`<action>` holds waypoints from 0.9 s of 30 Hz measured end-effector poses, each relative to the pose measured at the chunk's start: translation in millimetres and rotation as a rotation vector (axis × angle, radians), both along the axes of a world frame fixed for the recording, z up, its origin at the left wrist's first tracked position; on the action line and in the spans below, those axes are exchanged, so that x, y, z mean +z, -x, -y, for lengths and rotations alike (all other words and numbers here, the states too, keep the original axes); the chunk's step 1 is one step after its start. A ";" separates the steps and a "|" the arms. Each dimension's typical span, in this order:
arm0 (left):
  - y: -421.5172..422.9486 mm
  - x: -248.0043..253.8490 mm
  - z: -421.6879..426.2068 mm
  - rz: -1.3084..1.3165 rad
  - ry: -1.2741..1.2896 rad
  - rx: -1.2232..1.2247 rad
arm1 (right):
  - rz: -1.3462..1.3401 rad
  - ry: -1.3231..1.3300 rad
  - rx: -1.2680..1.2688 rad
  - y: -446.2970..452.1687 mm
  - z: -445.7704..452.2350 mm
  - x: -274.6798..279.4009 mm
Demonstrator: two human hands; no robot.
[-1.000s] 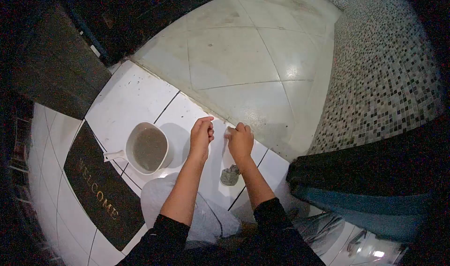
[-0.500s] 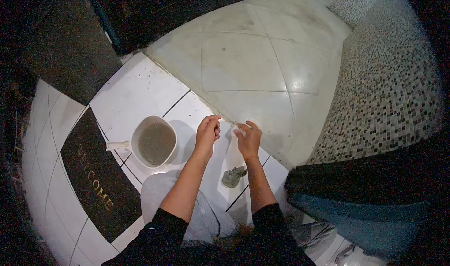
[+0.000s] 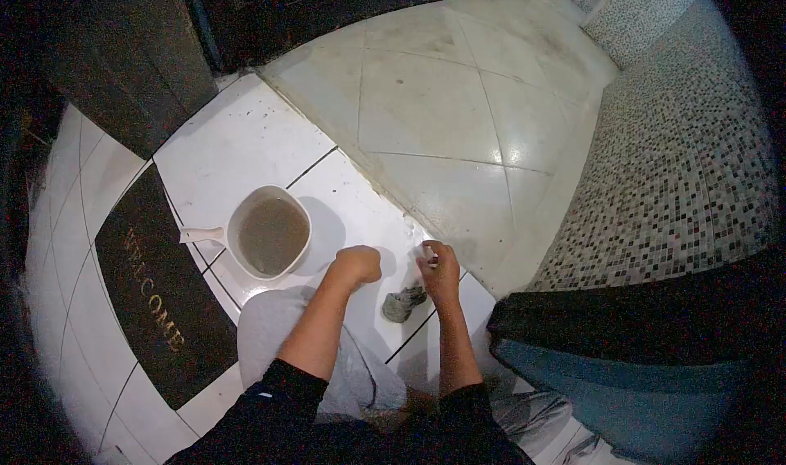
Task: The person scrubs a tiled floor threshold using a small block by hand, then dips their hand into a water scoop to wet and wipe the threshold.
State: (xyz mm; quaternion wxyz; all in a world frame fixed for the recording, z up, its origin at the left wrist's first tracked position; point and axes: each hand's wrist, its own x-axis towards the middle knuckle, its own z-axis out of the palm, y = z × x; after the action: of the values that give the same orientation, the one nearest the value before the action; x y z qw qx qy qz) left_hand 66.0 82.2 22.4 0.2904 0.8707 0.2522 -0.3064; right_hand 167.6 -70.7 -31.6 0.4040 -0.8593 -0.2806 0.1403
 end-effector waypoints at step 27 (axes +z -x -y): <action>-11.1 -29.6 8.8 0.028 0.077 -0.146 | 0.308 0.199 0.185 19.6 2.0 -1.9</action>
State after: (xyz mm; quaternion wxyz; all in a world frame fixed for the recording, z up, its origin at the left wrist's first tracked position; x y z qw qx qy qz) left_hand 77.1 73.4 -7.3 0.3042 0.8791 0.1721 -0.3241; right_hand 148.0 -72.7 -33.5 0.2548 -0.8769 -0.4013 0.0709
